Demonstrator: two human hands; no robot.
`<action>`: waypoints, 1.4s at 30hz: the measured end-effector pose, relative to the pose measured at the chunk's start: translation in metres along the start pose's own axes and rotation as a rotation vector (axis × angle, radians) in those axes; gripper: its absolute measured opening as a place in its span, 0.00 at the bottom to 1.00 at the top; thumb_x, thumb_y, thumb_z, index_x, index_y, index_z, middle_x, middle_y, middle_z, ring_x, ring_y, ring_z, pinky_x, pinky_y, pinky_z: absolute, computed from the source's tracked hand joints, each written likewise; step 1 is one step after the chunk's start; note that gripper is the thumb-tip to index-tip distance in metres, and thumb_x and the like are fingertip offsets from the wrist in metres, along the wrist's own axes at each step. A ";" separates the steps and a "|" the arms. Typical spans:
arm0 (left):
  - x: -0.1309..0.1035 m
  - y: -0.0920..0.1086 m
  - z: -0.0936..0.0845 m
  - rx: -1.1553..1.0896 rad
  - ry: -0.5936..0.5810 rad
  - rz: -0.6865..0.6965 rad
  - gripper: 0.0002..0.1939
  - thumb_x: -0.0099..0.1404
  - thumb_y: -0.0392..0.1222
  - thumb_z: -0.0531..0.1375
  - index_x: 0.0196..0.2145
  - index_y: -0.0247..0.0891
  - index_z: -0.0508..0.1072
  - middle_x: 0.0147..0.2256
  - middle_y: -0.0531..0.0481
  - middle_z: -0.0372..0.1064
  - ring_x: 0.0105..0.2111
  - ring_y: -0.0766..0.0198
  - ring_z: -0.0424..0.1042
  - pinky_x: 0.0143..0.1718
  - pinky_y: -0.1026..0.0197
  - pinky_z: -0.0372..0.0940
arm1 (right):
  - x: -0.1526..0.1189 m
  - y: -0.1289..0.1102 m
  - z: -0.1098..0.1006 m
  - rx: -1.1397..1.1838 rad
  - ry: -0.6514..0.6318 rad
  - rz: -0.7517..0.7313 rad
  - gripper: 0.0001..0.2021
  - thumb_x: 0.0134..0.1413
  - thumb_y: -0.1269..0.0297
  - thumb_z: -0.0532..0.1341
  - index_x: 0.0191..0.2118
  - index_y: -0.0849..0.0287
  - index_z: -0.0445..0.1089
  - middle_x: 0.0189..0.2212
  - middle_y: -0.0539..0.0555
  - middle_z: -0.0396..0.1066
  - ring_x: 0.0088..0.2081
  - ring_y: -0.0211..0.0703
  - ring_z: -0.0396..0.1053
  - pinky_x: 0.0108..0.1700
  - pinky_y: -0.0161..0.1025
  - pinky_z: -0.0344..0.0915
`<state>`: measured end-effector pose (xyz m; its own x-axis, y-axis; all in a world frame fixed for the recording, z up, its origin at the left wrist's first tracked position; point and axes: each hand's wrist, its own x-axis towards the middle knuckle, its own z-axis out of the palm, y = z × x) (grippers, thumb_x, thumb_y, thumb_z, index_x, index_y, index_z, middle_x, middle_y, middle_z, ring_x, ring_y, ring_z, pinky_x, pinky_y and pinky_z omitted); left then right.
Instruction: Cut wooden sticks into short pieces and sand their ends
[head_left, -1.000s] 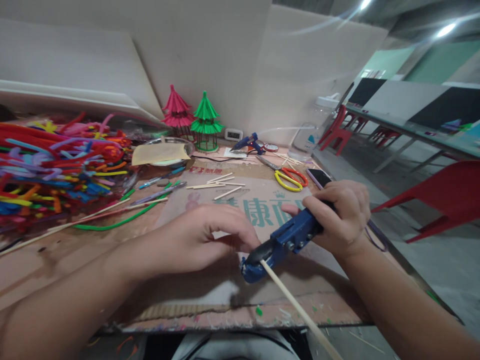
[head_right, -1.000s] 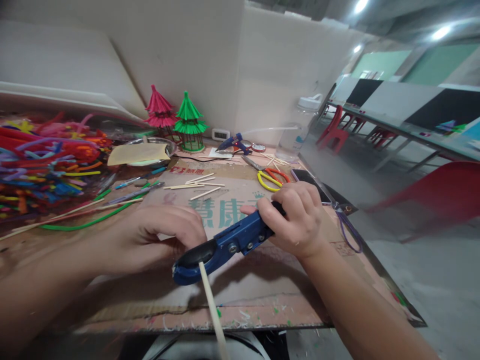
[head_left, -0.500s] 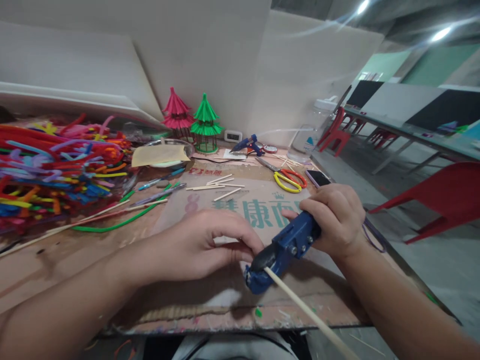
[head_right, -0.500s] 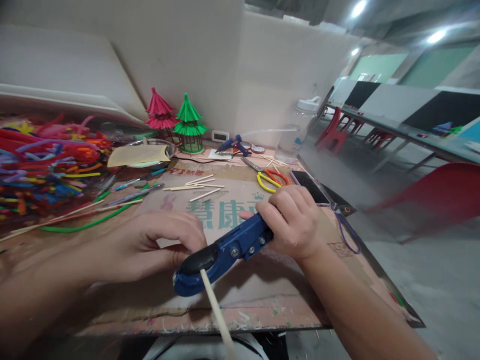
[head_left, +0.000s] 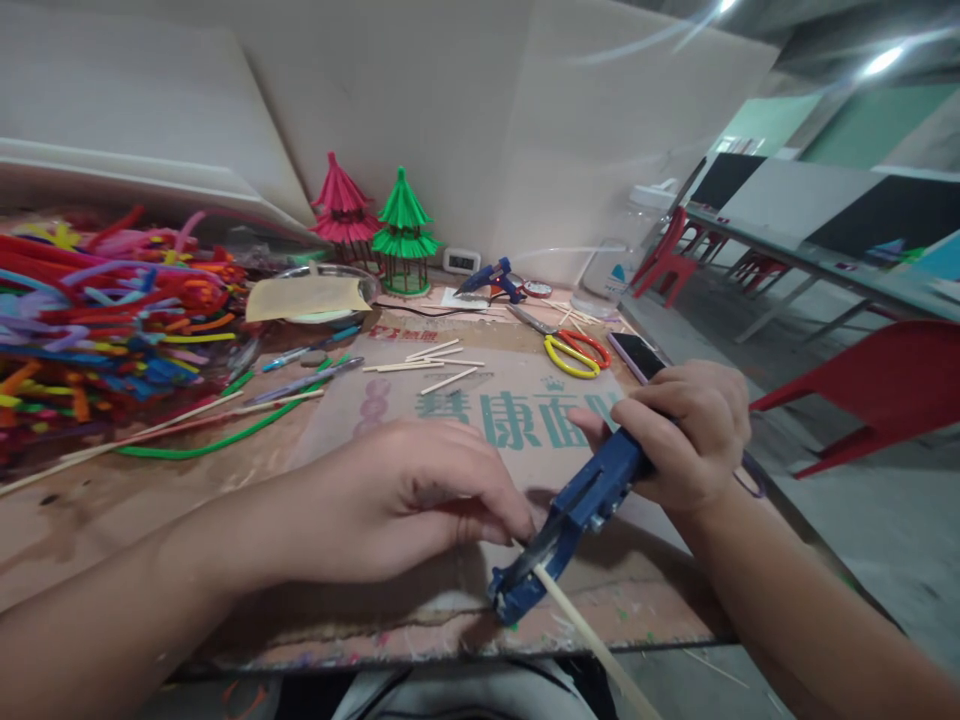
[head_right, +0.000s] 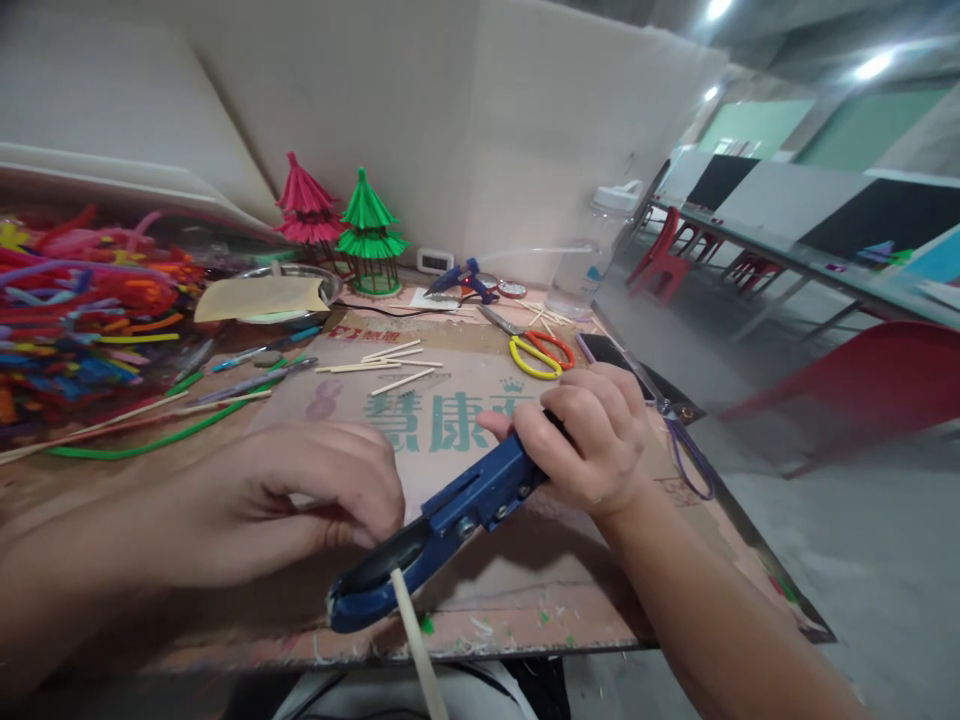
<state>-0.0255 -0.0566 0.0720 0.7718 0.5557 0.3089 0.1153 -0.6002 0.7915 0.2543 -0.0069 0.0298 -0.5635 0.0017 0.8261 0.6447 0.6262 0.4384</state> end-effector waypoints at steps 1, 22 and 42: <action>-0.001 -0.001 0.000 -0.006 0.002 -0.007 0.08 0.68 0.28 0.61 0.34 0.36 0.78 0.35 0.49 0.80 0.38 0.66 0.77 0.42 0.70 0.67 | 0.002 -0.002 0.000 0.014 -0.010 0.011 0.08 0.55 0.65 0.69 0.35 0.52 0.69 0.28 0.49 0.66 0.33 0.44 0.67 0.37 0.44 0.62; -0.010 -0.037 -0.013 -0.532 0.182 -0.226 0.25 0.67 0.32 0.64 0.58 0.52 0.71 0.59 0.45 0.67 0.30 0.72 0.76 0.32 0.68 0.74 | 0.005 -0.051 0.034 0.757 -0.850 0.767 0.13 0.57 0.52 0.62 0.31 0.57 0.72 0.30 0.53 0.74 0.33 0.46 0.69 0.36 0.40 0.57; -0.008 -0.046 -0.020 -0.680 0.176 -0.305 0.23 0.61 0.40 0.71 0.54 0.49 0.76 0.51 0.46 0.73 0.28 0.71 0.76 0.29 0.67 0.76 | 0.007 -0.053 0.037 0.733 -0.910 0.781 0.16 0.57 0.48 0.62 0.37 0.57 0.76 0.33 0.56 0.77 0.35 0.49 0.71 0.37 0.39 0.58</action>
<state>-0.0498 -0.0222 0.0433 0.6502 0.7574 0.0590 -0.1466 0.0489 0.9880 0.1972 -0.0117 -0.0008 -0.5041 0.8540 0.1287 0.6894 0.4877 -0.5356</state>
